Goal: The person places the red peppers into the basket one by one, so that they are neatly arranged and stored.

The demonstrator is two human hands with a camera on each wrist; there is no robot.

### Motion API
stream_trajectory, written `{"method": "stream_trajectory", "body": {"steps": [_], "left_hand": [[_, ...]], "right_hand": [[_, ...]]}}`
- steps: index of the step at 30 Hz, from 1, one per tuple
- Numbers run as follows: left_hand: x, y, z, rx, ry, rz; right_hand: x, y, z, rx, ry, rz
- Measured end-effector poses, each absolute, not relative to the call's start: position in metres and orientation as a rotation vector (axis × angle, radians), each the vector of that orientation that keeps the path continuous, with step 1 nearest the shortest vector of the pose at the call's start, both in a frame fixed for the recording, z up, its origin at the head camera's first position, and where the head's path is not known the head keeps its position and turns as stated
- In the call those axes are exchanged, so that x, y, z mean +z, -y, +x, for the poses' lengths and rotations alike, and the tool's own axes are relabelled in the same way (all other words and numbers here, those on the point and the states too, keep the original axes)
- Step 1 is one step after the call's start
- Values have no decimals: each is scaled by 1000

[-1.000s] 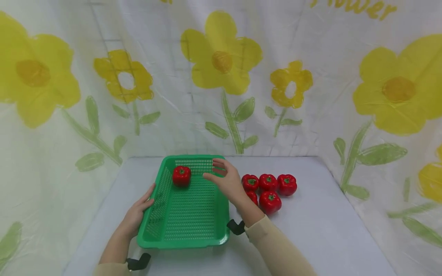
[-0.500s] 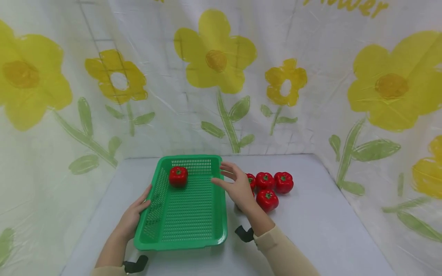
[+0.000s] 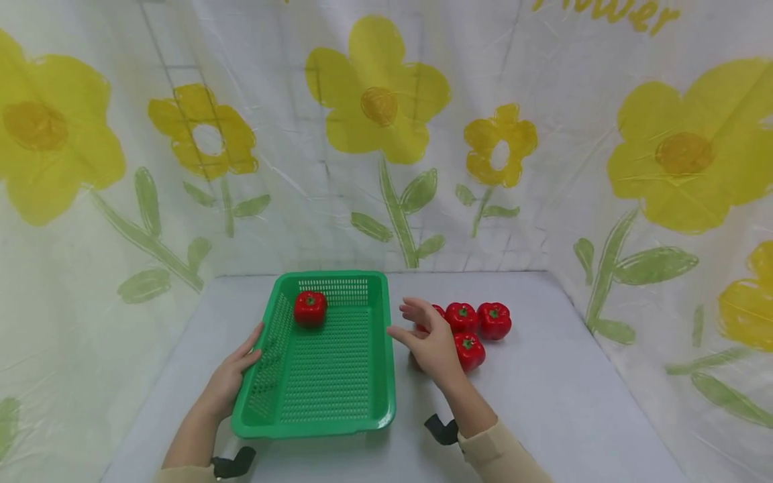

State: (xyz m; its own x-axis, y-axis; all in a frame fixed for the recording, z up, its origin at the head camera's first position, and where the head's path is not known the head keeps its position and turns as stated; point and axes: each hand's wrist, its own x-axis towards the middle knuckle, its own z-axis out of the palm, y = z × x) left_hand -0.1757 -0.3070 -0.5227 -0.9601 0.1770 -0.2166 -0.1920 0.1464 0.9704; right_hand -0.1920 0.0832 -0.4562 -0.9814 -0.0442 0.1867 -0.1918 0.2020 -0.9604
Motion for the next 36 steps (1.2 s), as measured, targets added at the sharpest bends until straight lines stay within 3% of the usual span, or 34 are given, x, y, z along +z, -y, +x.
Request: {"method": "stream_trajectory", "body": {"steps": [23, 36], "left_hand": [[-519, 305, -172, 1894, -2144, -43], [-519, 304, -173, 1895, -2139, -46]], "right_hand": [[-488, -128, -168, 1658, 2283, 123], [-515, -164, -166, 1404, 2162, -135]]}}
